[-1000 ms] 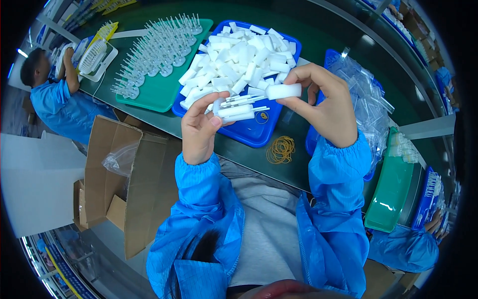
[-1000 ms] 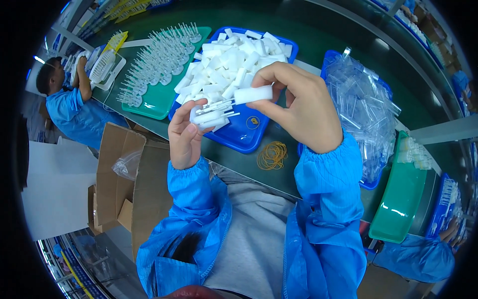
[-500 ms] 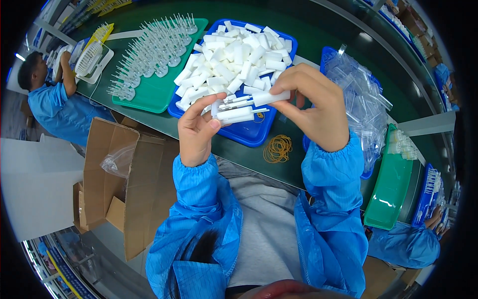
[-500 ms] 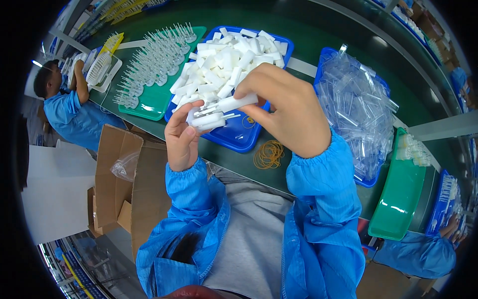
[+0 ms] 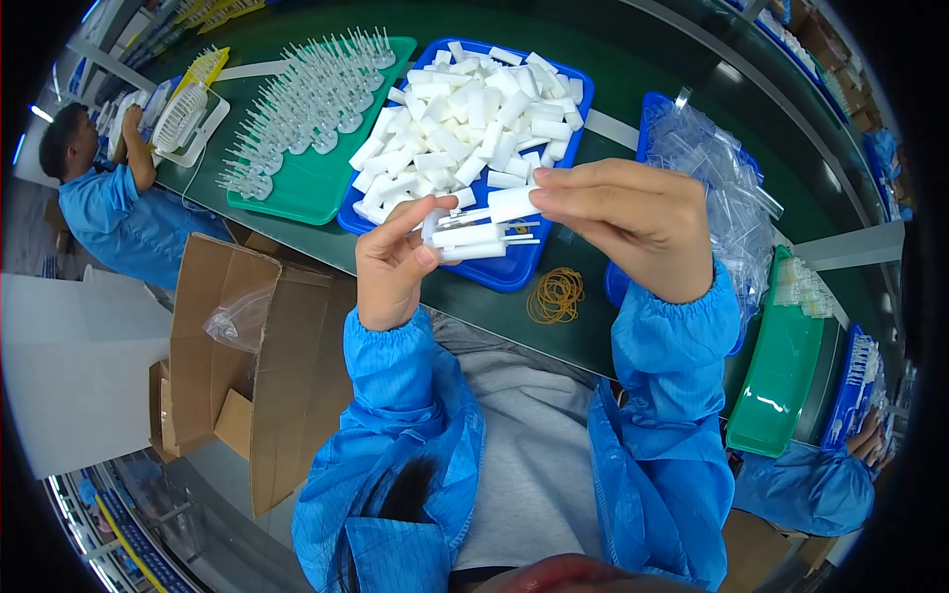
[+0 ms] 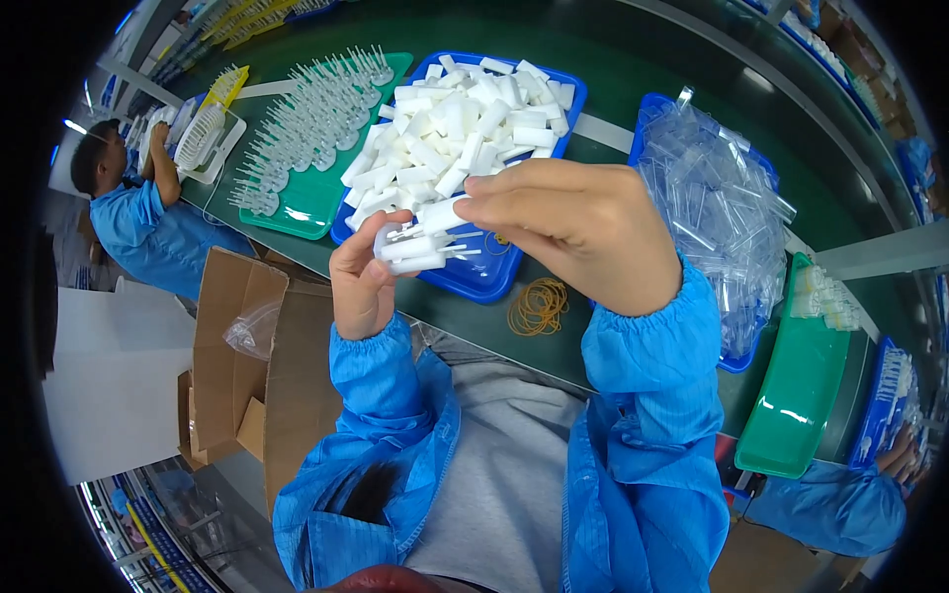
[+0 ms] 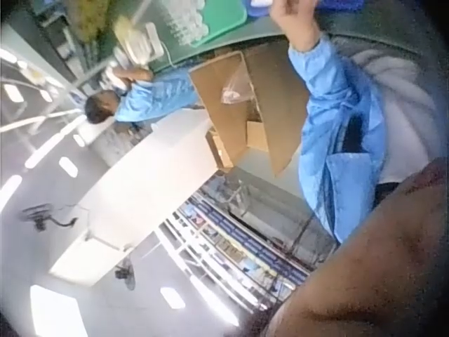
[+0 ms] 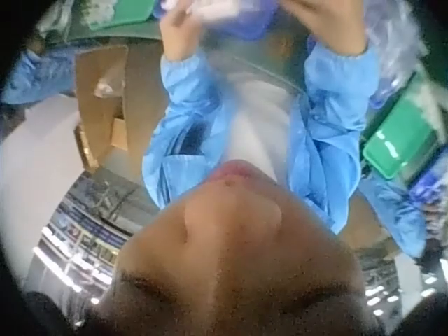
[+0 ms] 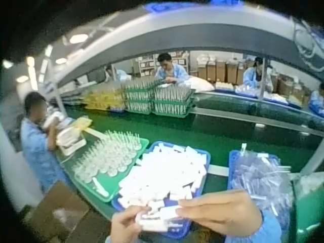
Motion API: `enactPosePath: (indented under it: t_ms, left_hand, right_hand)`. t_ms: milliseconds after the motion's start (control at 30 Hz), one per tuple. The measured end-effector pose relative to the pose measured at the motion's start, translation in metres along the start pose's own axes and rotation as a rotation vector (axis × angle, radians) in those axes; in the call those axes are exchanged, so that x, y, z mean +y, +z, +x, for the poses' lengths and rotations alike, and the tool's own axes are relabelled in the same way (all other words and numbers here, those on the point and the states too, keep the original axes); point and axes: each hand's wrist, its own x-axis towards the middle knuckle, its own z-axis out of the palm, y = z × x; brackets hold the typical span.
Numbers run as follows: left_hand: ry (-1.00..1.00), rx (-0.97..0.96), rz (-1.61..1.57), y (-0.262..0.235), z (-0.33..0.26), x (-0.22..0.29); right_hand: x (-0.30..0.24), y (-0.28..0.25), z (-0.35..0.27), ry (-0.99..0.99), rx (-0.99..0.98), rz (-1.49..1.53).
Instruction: The person assembles components by fitting white foam pieces and transparent plastic tubes onto a base holder, then secures the bundle with a rubber band.
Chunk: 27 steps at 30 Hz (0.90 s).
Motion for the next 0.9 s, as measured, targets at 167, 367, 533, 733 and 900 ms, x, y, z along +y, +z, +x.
enactPosePath:
  t_ms: [167, 367, 533, 733, 900]
  left_hand:
    - [0.005, -0.009, -0.018, 0.007, 0.003, -0.002]
    - [0.026, -0.138, -0.053, 0.005, 0.002, -0.003]
    - [-0.046, -0.129, -0.088, 0.006, 0.0, -0.003]
    - [-0.047, 0.179, -0.042, 0.008, 0.005, -0.001]
    - [-0.07, 0.091, -0.07, -0.005, 0.001, -0.002]
  right_hand:
    - [0.0, 0.0, -0.003, -0.048, -0.02, -0.04]
    - [0.001, 0.019, 0.0, -0.188, -0.073, -0.049]
    - [0.005, 0.014, 0.004, -0.111, -0.09, 0.125]
    - [0.039, 0.031, -0.003, 0.311, 0.035, 0.106]
    - [0.062, 0.076, -0.02, 0.304, -0.219, -0.495]
